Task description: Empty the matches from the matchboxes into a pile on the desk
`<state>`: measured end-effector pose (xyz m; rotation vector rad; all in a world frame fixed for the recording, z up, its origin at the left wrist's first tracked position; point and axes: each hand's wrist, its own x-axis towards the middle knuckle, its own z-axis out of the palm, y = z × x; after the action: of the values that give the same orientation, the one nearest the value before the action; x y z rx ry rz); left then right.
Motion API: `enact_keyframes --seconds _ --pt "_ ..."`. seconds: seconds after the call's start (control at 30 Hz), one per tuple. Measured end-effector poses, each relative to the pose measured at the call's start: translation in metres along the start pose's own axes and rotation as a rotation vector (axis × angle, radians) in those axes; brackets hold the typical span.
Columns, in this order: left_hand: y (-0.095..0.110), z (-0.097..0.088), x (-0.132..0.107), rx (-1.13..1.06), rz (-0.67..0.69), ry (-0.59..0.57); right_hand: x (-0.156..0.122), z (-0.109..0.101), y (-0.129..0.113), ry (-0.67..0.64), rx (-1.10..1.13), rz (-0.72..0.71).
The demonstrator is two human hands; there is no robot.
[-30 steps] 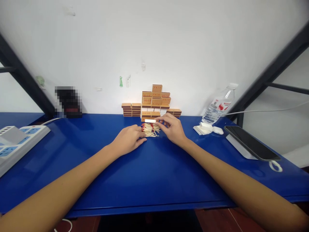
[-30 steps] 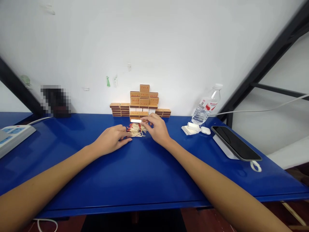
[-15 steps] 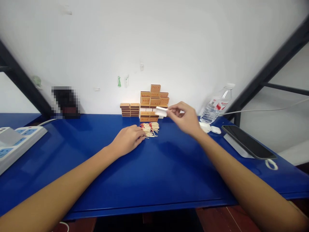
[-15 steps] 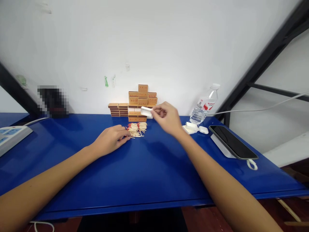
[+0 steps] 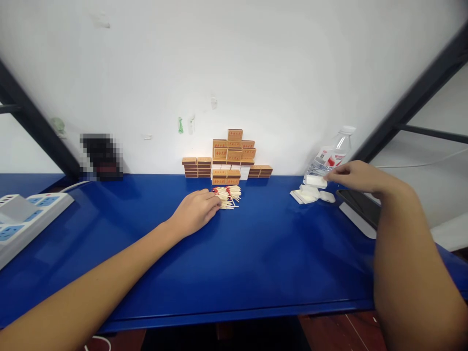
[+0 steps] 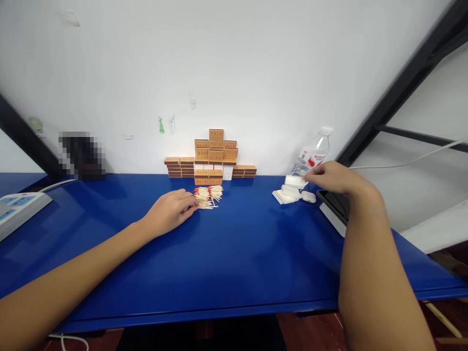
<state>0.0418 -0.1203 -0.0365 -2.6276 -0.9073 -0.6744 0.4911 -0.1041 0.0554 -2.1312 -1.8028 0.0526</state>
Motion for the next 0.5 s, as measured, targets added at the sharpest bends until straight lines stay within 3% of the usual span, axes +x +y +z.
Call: enact_keyframes --seconds 0.07,0.13,0.37,0.5 --pt "0.0 0.0 0.0 -0.008 0.001 0.007 0.002 0.0 -0.001 -0.185 -0.021 0.077" --pt "0.0 -0.001 0.0 -0.017 -0.004 0.007 0.004 0.0 -0.003 -0.251 -0.02 0.104" --pt "-0.001 -0.012 0.001 -0.086 -0.056 -0.001 0.009 0.011 -0.007 -0.032 -0.049 -0.012" --pt "-0.032 -0.03 0.005 -0.128 -0.235 0.125 0.013 0.027 -0.014 0.026 -0.072 -0.133"
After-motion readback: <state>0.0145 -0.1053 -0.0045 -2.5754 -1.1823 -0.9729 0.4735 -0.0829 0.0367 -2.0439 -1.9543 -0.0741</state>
